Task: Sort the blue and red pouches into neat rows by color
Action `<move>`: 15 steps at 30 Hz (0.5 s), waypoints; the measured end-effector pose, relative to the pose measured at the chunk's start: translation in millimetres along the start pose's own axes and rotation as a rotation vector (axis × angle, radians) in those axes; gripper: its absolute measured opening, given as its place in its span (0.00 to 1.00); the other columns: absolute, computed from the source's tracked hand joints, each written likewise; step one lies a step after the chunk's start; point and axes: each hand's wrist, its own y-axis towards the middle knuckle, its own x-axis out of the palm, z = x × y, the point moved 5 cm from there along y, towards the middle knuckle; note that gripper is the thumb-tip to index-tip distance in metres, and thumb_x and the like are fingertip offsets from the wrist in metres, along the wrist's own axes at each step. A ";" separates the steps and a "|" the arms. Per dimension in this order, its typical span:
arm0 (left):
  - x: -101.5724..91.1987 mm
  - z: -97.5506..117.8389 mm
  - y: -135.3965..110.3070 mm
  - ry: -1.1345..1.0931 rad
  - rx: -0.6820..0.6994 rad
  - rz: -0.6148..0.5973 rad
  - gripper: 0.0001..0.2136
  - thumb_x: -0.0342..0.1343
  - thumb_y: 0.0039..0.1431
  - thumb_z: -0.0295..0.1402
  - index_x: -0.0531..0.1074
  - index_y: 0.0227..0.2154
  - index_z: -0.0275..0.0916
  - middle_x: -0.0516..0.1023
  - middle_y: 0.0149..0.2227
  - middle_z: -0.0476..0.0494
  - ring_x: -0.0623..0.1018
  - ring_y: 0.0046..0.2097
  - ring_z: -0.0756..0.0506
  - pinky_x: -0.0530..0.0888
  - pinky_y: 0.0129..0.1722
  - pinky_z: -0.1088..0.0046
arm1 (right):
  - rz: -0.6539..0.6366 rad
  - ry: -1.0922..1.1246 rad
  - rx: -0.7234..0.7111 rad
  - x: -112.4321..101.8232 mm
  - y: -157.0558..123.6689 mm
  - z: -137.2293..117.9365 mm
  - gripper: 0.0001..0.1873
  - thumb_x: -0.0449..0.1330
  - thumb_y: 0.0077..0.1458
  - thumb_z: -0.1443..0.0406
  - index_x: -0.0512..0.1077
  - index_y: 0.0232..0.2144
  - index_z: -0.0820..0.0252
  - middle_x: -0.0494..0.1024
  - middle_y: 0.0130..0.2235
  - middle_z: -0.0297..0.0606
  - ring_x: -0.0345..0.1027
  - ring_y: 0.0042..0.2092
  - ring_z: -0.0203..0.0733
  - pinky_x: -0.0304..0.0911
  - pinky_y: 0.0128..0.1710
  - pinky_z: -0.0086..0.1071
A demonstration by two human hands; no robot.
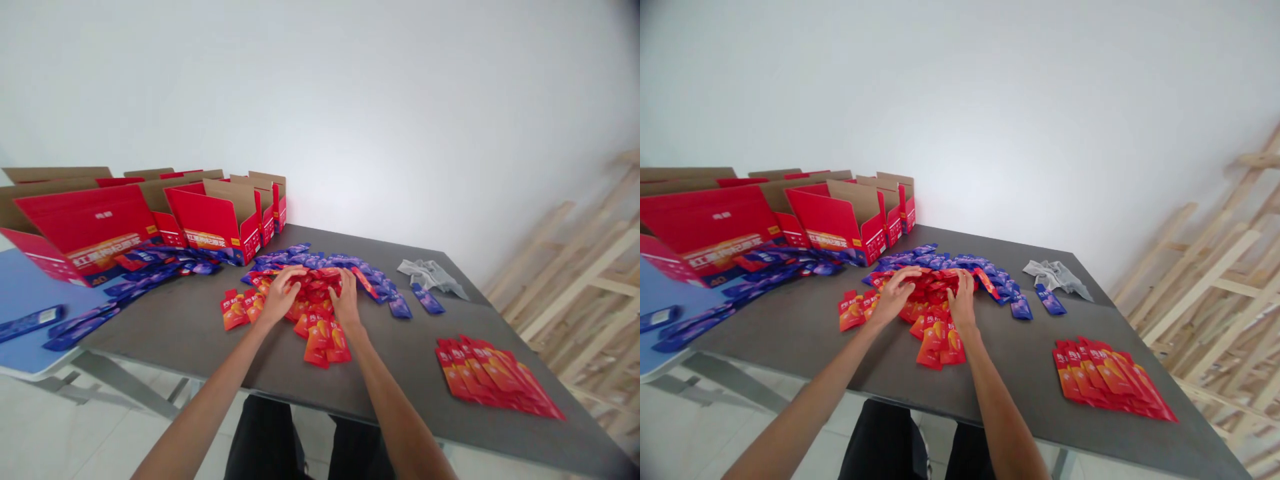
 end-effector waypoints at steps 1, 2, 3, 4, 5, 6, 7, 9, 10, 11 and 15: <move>-0.2 3.5 5.4 -0.006 -0.002 -0.003 0.15 0.50 0.65 0.34 0.76 0.50 0.39 0.75 0.61 0.37 0.72 0.66 0.41 0.69 0.66 0.57 | -0.038 0.032 -0.052 2.0 8.0 -7.9 0.28 0.52 0.64 0.65 0.65 0.65 0.61 0.64 0.65 0.52 0.55 0.69 0.50 0.53 0.70 0.50; -0.1 5.9 9.7 0.006 -0.004 -0.017 0.16 0.50 0.65 0.33 0.76 0.51 0.39 0.75 0.61 0.37 0.71 0.66 0.41 0.69 0.66 0.57 | -0.083 0.058 -0.110 1.7 14.3 -16.3 0.26 0.51 0.65 0.65 0.67 0.63 0.59 0.67 0.64 0.49 0.57 0.68 0.49 0.54 0.70 0.48; -0.5 7.0 12.4 0.033 -0.005 -0.035 0.17 0.49 0.64 0.33 0.76 0.52 0.39 0.75 0.61 0.38 0.71 0.65 0.40 0.69 0.66 0.56 | -0.127 0.076 -0.171 -2.2 18.2 -24.3 0.24 0.50 0.66 0.65 0.70 0.61 0.57 0.70 0.62 0.47 0.60 0.67 0.48 0.55 0.69 0.48; -2.1 6.8 13.1 0.066 -0.009 -0.051 0.17 0.49 0.64 0.32 0.76 0.52 0.39 0.75 0.60 0.38 0.72 0.65 0.40 0.70 0.65 0.56 | -0.165 0.082 -0.228 -10.8 19.2 -30.5 0.22 0.51 0.66 0.65 0.72 0.59 0.55 0.73 0.60 0.45 0.62 0.66 0.47 0.57 0.68 0.47; -5.4 5.5 11.3 0.100 -0.017 -0.065 0.17 0.49 0.64 0.33 0.76 0.52 0.39 0.75 0.60 0.37 0.72 0.65 0.39 0.72 0.64 0.55 | -0.185 0.071 -0.272 -25.5 16.8 -33.5 0.20 0.51 0.66 0.64 0.75 0.56 0.54 0.75 0.59 0.44 0.65 0.64 0.47 0.59 0.67 0.47; -10.4 3.6 6.8 0.136 -0.026 -0.080 0.17 0.49 0.64 0.33 0.76 0.52 0.38 0.75 0.60 0.37 0.72 0.64 0.39 0.74 0.62 0.55 | -0.172 0.039 -0.295 -47.3 10.9 -32.1 0.18 0.52 0.66 0.64 0.77 0.52 0.53 0.77 0.57 0.44 0.67 0.62 0.47 0.60 0.66 0.47; -17.3 1.7 -0.6 0.174 -0.033 -0.094 0.17 0.48 0.65 0.34 0.76 0.51 0.38 0.75 0.60 0.36 0.73 0.64 0.38 0.75 0.61 0.55 | -0.125 -0.018 -0.292 -76.5 1.4 -25.4 0.16 0.52 0.67 0.64 0.79 0.49 0.53 0.78 0.56 0.43 0.69 0.60 0.48 0.62 0.64 0.48; -34.6 -0.5 -24.2 0.254 -0.041 -0.115 0.17 0.47 0.67 0.38 0.76 0.51 0.39 0.76 0.58 0.37 0.74 0.62 0.38 0.75 0.61 0.55 | 0.091 -0.212 -0.211 -156.2 -29.6 3.1 0.15 0.53 0.66 0.63 0.80 0.42 0.54 0.80 0.53 0.44 0.71 0.57 0.51 0.62 0.62 0.50; -43.5 0.0 -39.7 0.301 -0.041 -0.115 0.17 0.47 0.68 0.39 0.77 0.50 0.40 0.78 0.57 0.38 0.75 0.61 0.38 0.74 0.62 0.55 | 0.244 -0.339 -0.135 -203.7 -51.6 23.7 0.15 0.53 0.65 0.61 0.80 0.41 0.56 0.80 0.52 0.46 0.71 0.56 0.53 0.60 0.63 0.53; -51.3 1.3 -57.0 0.343 -0.048 -0.108 0.17 0.47 0.69 0.41 0.77 0.49 0.41 0.79 0.55 0.39 0.76 0.59 0.38 0.73 0.63 0.55 | 0.399 -0.458 -0.038 -252.4 -77.3 47.1 0.16 0.53 0.64 0.60 0.79 0.42 0.59 0.80 0.51 0.49 0.71 0.56 0.56 0.58 0.63 0.55; -44.7 21.8 -127.2 0.421 -0.004 -0.142 0.17 0.50 0.70 0.43 0.76 0.54 0.46 0.77 0.59 0.41 0.75 0.61 0.38 0.73 0.64 0.54 | 0.665 -0.729 0.429 -397.9 -179.2 147.8 0.32 0.49 0.59 0.50 0.76 0.52 0.66 0.77 0.54 0.62 0.65 0.61 0.68 0.56 0.63 0.61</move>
